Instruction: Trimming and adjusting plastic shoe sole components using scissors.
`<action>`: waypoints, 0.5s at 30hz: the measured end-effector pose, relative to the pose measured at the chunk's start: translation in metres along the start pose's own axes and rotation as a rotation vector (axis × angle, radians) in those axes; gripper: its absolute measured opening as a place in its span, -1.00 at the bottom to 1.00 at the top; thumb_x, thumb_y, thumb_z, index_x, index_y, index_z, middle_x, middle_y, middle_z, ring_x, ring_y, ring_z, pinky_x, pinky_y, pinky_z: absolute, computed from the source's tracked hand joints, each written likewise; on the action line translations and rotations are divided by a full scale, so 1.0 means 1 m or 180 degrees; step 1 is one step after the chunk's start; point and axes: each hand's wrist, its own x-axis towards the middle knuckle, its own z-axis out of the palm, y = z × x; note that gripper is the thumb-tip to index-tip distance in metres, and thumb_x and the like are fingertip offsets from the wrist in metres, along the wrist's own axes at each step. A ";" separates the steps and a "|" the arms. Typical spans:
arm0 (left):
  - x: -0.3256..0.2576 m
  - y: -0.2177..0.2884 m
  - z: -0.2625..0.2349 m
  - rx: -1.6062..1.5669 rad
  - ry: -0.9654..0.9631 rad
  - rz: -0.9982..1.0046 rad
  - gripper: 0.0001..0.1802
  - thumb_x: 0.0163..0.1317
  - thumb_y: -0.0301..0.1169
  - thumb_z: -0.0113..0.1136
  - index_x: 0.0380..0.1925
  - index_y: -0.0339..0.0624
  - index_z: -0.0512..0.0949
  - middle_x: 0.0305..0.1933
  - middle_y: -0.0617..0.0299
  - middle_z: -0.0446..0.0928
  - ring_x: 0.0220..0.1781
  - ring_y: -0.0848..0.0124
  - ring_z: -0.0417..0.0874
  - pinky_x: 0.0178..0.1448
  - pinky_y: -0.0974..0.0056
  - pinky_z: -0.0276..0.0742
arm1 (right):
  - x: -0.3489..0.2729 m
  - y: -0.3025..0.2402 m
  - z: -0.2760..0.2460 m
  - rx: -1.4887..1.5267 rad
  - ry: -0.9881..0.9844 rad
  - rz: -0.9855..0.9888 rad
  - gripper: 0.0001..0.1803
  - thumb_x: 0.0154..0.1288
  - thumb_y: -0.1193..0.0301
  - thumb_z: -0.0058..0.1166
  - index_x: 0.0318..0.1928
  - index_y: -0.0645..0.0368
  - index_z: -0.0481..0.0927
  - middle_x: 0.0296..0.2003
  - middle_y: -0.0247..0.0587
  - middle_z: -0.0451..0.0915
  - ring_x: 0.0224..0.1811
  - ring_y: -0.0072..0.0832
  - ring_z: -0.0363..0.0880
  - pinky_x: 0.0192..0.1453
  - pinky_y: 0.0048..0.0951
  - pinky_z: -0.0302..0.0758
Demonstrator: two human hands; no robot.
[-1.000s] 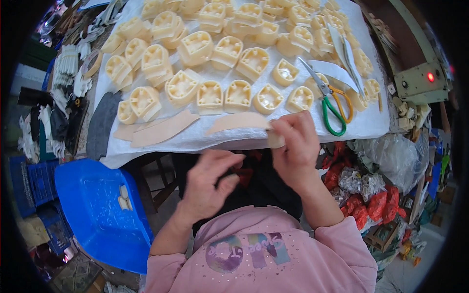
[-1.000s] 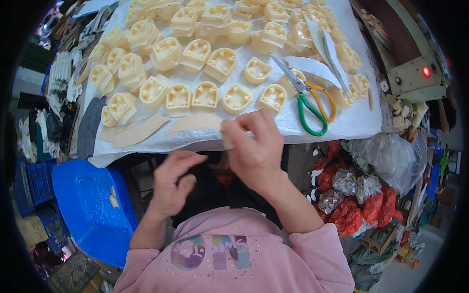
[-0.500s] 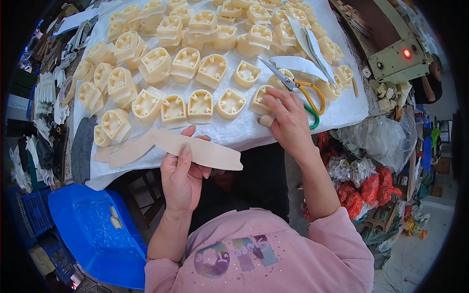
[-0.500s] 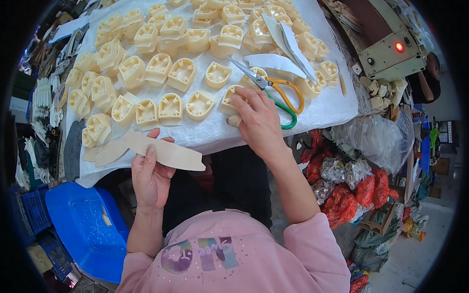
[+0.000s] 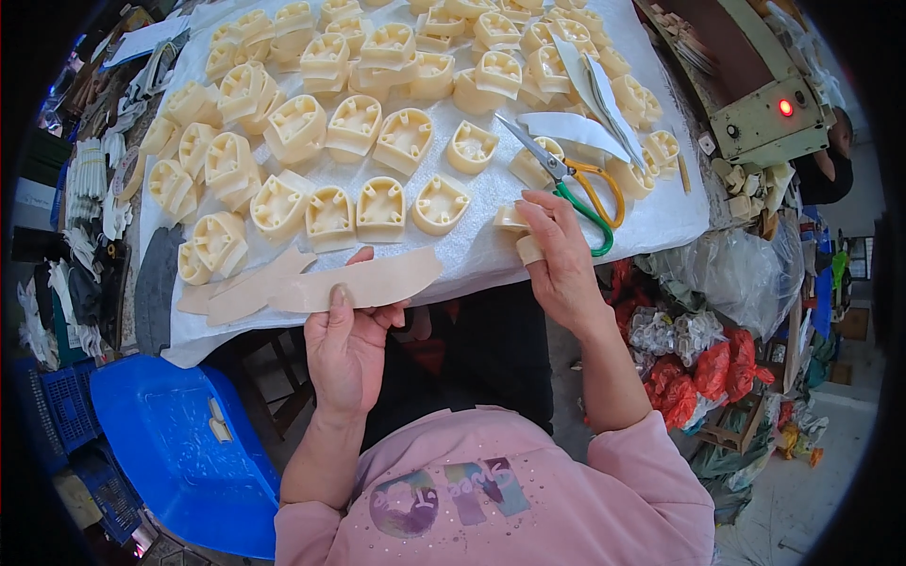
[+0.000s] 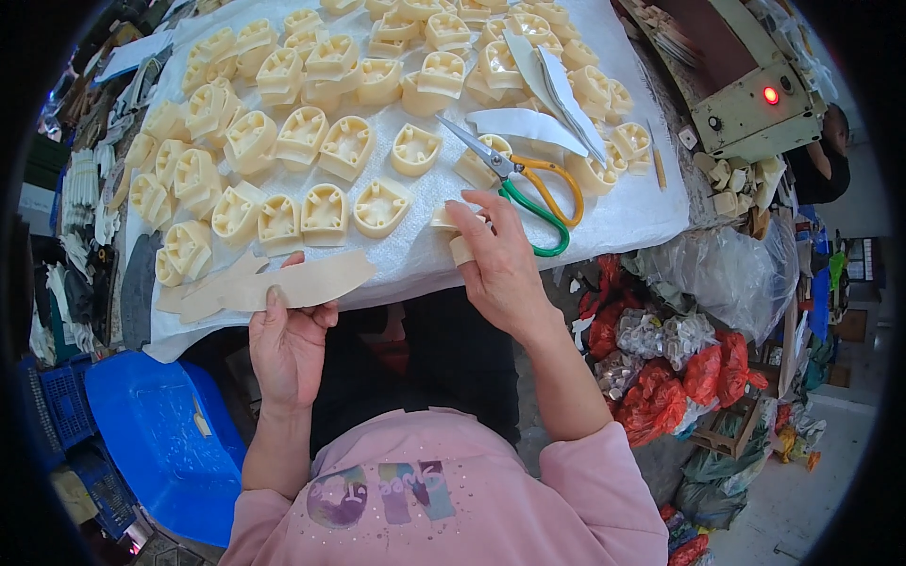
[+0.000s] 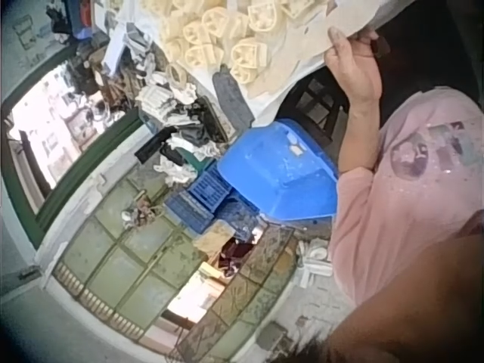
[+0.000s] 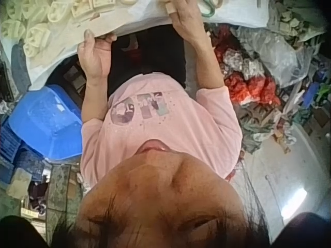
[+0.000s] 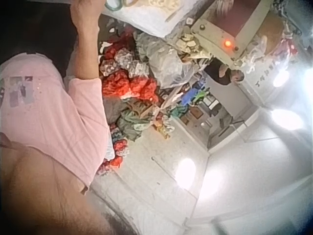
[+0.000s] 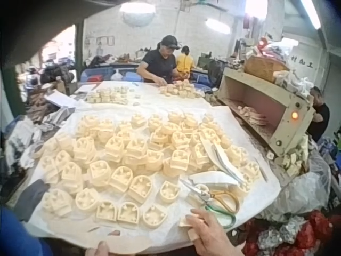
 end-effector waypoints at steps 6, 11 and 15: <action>-0.003 -0.003 -0.001 0.0185 -0.0004 0.0034 -0.52 0.44 -0.26 -0.17 0.19 -0.43 0.28 -0.03 0.07 0.49 -0.17 0.35 0.53 -0.18 0.30 0.46 | 0.002 -0.006 -0.005 -0.0629 -0.0120 -0.0078 -0.35 -0.13 0.79 0.02 0.08 0.12 0.45 -0.02 -0.03 0.45 -0.07 -0.18 0.44 -0.01 -0.29 0.46; -0.005 -0.004 -0.001 0.0549 0.0172 0.0309 -0.52 0.43 -0.28 -0.15 0.17 -0.46 0.28 0.10 0.05 0.44 -0.06 0.35 0.50 -0.02 0.28 0.42 | -0.008 -0.047 0.007 0.2054 0.0832 0.0336 -0.47 0.04 0.61 0.23 0.09 0.18 0.45 -0.20 -0.15 0.62 -0.17 -0.31 0.57 -0.10 -0.40 0.49; -0.008 -0.007 0.009 0.0635 0.0198 0.0436 -0.53 0.43 -0.27 -0.16 0.15 -0.47 0.29 0.13 0.02 0.43 0.09 0.32 0.47 0.16 0.24 0.37 | 0.000 -0.059 0.009 0.1895 0.0427 -0.0540 -0.47 0.03 0.65 0.21 0.06 0.16 0.43 -0.13 -0.06 0.58 -0.12 -0.24 0.56 -0.11 -0.34 0.50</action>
